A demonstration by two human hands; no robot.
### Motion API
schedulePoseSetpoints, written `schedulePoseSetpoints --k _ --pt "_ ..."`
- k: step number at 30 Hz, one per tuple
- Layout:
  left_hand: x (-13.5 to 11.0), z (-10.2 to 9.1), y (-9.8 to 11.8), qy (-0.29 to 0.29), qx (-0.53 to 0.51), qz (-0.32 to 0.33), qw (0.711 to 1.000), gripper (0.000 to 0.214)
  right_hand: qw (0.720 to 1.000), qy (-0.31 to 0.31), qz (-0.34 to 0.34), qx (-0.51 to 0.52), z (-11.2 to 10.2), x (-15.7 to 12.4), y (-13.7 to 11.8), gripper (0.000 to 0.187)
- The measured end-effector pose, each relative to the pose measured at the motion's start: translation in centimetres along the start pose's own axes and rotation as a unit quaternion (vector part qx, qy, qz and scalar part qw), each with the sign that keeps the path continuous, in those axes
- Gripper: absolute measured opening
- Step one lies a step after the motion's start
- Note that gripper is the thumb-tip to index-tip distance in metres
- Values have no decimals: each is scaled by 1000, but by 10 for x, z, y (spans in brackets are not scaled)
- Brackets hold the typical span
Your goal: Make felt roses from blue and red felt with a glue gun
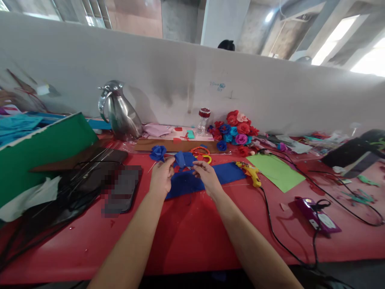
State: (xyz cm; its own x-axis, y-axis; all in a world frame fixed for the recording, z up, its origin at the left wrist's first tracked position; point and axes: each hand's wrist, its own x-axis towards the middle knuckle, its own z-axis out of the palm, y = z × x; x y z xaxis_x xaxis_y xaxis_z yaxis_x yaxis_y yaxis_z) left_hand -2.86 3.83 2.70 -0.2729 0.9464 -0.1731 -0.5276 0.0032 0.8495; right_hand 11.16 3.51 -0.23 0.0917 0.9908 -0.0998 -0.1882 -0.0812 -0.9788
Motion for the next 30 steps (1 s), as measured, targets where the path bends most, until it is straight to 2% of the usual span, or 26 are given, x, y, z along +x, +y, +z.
schedulePoseSetpoints --k 4,7,14,16,21,24,30 --pt "-9 6 -9 -85 23 -86 992 30 998 -37 31 51 -4 -9 -11 39" --pt "-14 8 -12 -108 41 -105 988 30 999 -32 4 39 -3 -11 -14 34" --pt "-18 11 -15 -120 81 -73 987 41 997 -9 -69 -17 -6 -10 -15 24" --pt "-18 11 -17 -116 86 -63 988 38 996 -10 -81 -20 -6 -10 -16 23" --pt "-15 9 -17 -113 113 -41 986 30 997 -6 -80 -6 -6 -10 -15 27" --pt "-15 9 -16 -130 122 -42 983 26 998 -2 -69 -6 -7 -10 -15 31" --pt "-17 11 -14 -126 110 -50 985 27 997 -8 -76 -30 -9 -8 -13 30"
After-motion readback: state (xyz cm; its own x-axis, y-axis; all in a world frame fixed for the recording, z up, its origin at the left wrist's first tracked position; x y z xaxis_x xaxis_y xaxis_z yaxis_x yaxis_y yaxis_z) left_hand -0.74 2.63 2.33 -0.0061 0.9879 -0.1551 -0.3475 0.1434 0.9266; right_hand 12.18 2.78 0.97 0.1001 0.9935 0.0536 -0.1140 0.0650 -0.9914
